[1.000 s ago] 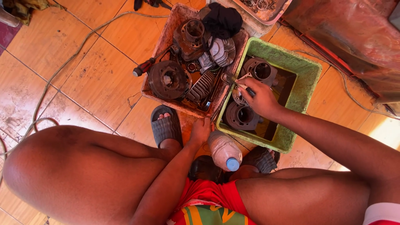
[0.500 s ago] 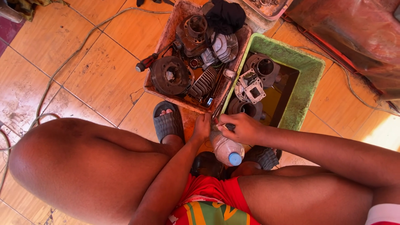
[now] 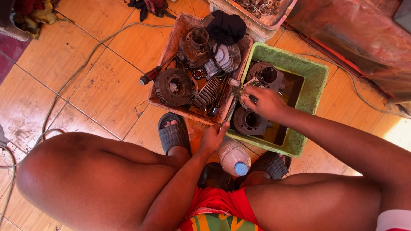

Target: Cleaning and inspecting motorcycle engine components using a brush, solvent, and cloth

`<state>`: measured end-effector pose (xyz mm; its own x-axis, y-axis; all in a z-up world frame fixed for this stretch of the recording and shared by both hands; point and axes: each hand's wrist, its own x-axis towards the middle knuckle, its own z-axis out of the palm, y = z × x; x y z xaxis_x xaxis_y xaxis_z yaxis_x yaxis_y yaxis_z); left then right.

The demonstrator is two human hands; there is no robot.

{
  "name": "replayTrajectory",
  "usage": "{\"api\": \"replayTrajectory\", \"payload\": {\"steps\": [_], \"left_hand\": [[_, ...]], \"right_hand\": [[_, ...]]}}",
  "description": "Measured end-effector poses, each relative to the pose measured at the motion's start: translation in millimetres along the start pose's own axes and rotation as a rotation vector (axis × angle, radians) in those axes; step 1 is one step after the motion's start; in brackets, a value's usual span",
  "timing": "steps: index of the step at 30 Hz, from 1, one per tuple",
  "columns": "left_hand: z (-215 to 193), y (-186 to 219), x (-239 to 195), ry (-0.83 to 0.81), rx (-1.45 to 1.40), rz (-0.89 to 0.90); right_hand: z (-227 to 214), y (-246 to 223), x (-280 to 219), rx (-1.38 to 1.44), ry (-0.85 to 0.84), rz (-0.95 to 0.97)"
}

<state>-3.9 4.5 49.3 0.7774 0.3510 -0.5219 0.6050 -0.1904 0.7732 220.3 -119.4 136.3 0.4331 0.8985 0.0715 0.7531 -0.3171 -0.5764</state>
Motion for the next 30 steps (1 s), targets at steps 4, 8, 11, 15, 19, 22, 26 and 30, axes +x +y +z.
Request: {"api": "replayTrajectory", "payload": {"steps": [4,8,11,15,19,22,26,30], "left_hand": [[0,11,3,0.021,0.075,0.032],[4,29,6,0.092,0.081,0.077],[1,39,13,0.176,-0.167,0.106],[-8,64,12,0.097,-0.753,0.156],[-29,125,-12,-0.036,-1.131,0.172],[-31,129,-11,-0.081,-1.377,0.214],[-35,125,-19,-0.349,-1.518,0.292],[-36,117,-22,-0.355,-1.558,0.285]], "right_hand": [[-3,-4,3,-0.043,0.004,0.002],[-11,-10,6,0.113,0.006,0.056],[-28,-30,3,0.259,0.061,0.121],[-79,-80,9,0.257,0.138,0.077],[-129,-136,-9,0.223,0.100,0.044],[-152,-187,-26,0.107,0.086,-0.340],[-146,-204,-51,-0.005,-0.042,-0.398],[-130,-189,-66,-0.054,0.040,-0.318]]}}
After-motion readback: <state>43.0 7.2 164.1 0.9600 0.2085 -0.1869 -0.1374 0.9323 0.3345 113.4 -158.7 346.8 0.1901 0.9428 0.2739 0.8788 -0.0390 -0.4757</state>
